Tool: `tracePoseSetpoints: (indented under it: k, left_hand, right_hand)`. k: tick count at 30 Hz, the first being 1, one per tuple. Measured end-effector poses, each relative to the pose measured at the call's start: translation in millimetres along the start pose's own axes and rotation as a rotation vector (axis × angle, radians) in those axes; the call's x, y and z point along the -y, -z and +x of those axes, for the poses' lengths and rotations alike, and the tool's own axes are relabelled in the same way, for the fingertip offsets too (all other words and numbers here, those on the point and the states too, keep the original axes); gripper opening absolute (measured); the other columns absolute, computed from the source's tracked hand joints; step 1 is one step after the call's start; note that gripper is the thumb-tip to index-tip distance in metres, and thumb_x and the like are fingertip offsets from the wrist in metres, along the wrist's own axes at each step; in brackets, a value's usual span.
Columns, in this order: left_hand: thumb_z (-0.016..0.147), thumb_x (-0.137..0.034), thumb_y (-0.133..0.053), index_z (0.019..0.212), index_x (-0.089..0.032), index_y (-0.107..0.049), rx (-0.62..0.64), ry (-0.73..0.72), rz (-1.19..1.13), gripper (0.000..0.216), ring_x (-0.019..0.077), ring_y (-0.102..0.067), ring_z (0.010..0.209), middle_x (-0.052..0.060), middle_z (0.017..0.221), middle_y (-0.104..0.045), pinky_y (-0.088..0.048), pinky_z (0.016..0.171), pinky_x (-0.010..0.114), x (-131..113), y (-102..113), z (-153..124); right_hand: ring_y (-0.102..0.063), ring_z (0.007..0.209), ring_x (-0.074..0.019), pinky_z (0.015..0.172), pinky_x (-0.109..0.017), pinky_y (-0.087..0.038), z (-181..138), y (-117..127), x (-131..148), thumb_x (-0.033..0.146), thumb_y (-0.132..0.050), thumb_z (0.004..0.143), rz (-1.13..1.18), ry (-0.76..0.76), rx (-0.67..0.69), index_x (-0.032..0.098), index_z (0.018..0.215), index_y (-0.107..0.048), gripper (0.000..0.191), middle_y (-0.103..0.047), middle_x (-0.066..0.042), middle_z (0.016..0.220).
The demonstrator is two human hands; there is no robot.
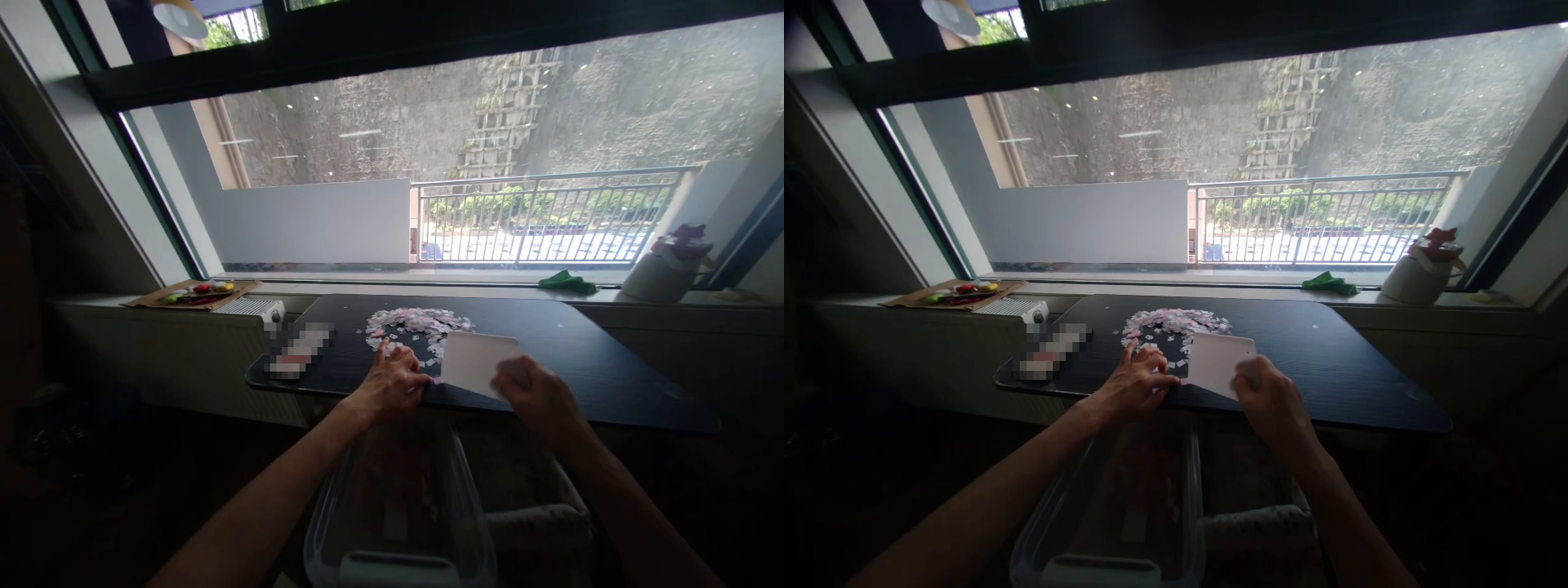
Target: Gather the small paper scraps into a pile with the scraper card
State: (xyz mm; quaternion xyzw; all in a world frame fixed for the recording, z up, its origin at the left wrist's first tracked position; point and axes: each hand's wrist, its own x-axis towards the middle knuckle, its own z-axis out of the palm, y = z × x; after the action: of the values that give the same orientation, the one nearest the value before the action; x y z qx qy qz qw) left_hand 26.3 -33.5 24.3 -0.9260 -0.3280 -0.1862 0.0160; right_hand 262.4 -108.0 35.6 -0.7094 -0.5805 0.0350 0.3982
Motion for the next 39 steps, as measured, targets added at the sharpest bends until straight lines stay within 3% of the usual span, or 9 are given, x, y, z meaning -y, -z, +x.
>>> tracePoseSetpoints:
  k: [5, 10, 15, 19, 29, 36, 39]
  left_hand:
    - [0.088, -0.021, -0.054, 0.106, -0.028, -0.073, 0.048, 0.037, 0.048, 0.027, 0.0293, -0.047, 0.125, 0.008, 0.109, -0.064, -0.013, 0.117, 0.064, -1, 5, -4]
    - [0.085, -0.02, -0.056, 0.094, -0.028, -0.075, -0.055, 0.076, 0.004, 0.023, 0.0275, -0.05, 0.122, 0.006, 0.106, -0.065, -0.014, 0.12, 0.058, 4, 7, -5]
    - [0.085, -0.016, -0.052, 0.102, -0.028, -0.073, -0.094, 0.182, -0.024, 0.029, 0.0281, -0.05, 0.123, 0.006, 0.105, -0.065, -0.013, 0.118, 0.062, 16, 11, -13]
    - [0.084, -0.015, -0.053, 0.098, -0.025, -0.073, -0.075, 0.164, -0.008, 0.027, 0.028, -0.05, 0.121, 0.006, 0.103, -0.065, -0.014, 0.116, 0.066, 20, 13, -21]
    - [0.087, -0.016, -0.053, 0.098, -0.027, -0.074, 0.002, 0.066, -0.018, 0.026, 0.0274, -0.05, 0.124, 0.006, 0.105, -0.065, -0.013, 0.116, 0.066, 3, 12, -28]
    - [0.083, -0.012, -0.053, 0.105, -0.024, -0.072, -0.016, 0.1, 0.046, 0.031, 0.0268, -0.052, 0.12, 0.007, 0.105, -0.065, -0.014, 0.116, 0.065, 5, 11, -28]
    - [0.084, -0.01, -0.049, 0.108, -0.023, -0.07, -0.058, 0.135, 0.044, 0.034, 0.0258, -0.052, 0.12, 0.007, 0.106, -0.064, -0.016, 0.116, 0.065, 6, 13, -31]
  right_hand:
    - [-0.059, 0.059, -0.0225, 0.056, -0.031, -0.04, 1, 7, 3, 0.041, -0.053, 0.071, -0.041, -0.027, -0.016, 0.026, 0.075, -0.06, 0.017, -0.064, -0.003, 0.062]
    - [-0.057, 0.058, -0.0225, 0.057, -0.032, -0.039, 0, 12, 11, 0.041, -0.051, 0.071, -0.043, -0.046, -0.014, 0.026, 0.075, -0.059, 0.017, -0.062, -0.003, 0.061]
    - [-0.061, 0.063, -0.0209, 0.058, -0.03, -0.043, -6, -4, 31, 0.041, -0.05, 0.074, 0.033, 0.002, 0.093, 0.025, 0.077, -0.058, 0.019, -0.067, -0.003, 0.069]
    - [-0.062, 0.065, -0.0208, 0.059, -0.03, -0.043, -8, -17, 40, 0.04, -0.047, 0.075, 0.052, 0.03, 0.159, 0.024, 0.079, -0.058, 0.02, -0.067, -0.004, 0.071]
    - [-0.061, 0.063, -0.0215, 0.059, -0.031, -0.044, -3, 1, 23, 0.044, -0.049, 0.071, 0.02, -0.008, 0.191, 0.024, 0.076, -0.059, 0.023, -0.067, -0.004, 0.07]
    - [-0.059, 0.062, -0.0243, 0.058, -0.033, -0.039, 4, 19, 0, 0.041, -0.055, 0.067, -0.04, -0.052, 0.068, 0.025, 0.076, -0.061, 0.019, -0.065, -0.004, 0.064]
    - [-0.061, 0.064, -0.0243, 0.06, -0.032, -0.04, 6, 17, 3, 0.042, -0.054, 0.071, -0.026, -0.029, 0.045, 0.025, 0.081, -0.063, 0.022, -0.067, -0.005, 0.067]
